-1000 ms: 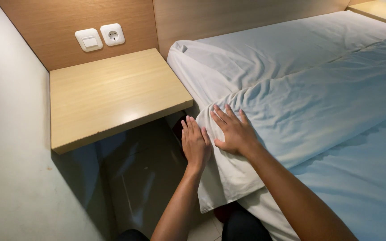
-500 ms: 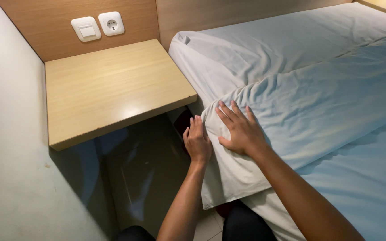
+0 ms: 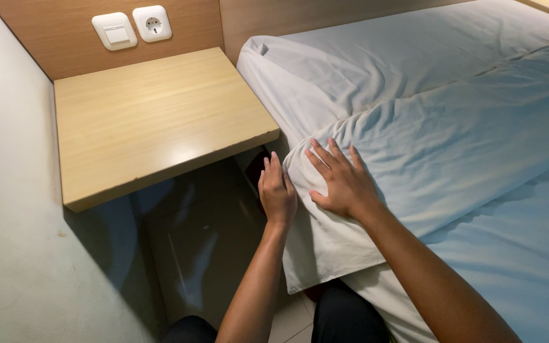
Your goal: The person folds a white duvet on a bed by hand. They roll the duvet lengthwise, then fold it in half and smooth the surface to create a neat rectangular shape.
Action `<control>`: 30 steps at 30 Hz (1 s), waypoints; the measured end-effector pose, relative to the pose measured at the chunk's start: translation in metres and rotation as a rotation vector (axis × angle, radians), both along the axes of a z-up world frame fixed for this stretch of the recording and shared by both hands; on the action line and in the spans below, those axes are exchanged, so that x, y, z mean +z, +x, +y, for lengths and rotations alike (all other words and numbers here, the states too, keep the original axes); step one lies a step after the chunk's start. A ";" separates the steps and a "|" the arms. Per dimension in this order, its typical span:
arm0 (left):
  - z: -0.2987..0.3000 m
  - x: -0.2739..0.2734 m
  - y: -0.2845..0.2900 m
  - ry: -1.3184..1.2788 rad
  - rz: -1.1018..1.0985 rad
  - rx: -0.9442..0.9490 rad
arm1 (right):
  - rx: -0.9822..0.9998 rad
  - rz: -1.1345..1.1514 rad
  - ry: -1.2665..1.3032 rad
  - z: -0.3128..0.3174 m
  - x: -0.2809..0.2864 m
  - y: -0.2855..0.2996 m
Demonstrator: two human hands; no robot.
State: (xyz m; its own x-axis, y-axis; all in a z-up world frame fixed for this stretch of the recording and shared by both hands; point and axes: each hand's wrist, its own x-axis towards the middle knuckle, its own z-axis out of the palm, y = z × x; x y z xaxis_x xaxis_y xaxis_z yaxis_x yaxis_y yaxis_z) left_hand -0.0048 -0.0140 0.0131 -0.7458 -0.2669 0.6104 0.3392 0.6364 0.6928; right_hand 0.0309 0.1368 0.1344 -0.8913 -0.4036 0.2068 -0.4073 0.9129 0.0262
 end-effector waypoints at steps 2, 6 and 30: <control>0.002 0.003 -0.002 -0.024 0.034 0.018 | 0.004 0.006 0.001 0.001 -0.001 0.000; 0.007 -0.005 -0.014 0.033 -0.085 0.101 | -0.004 0.000 0.003 0.000 0.000 0.000; 0.025 -0.022 -0.022 0.135 -0.044 0.067 | -0.003 -0.005 -0.004 0.000 0.002 0.000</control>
State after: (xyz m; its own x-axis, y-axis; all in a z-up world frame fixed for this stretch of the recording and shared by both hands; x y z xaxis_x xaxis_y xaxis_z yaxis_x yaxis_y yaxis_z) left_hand -0.0269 0.0112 -0.0091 -0.7487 -0.3946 0.5326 0.2666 0.5565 0.7869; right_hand 0.0310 0.1371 0.1362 -0.8934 -0.4003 0.2040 -0.4050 0.9141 0.0202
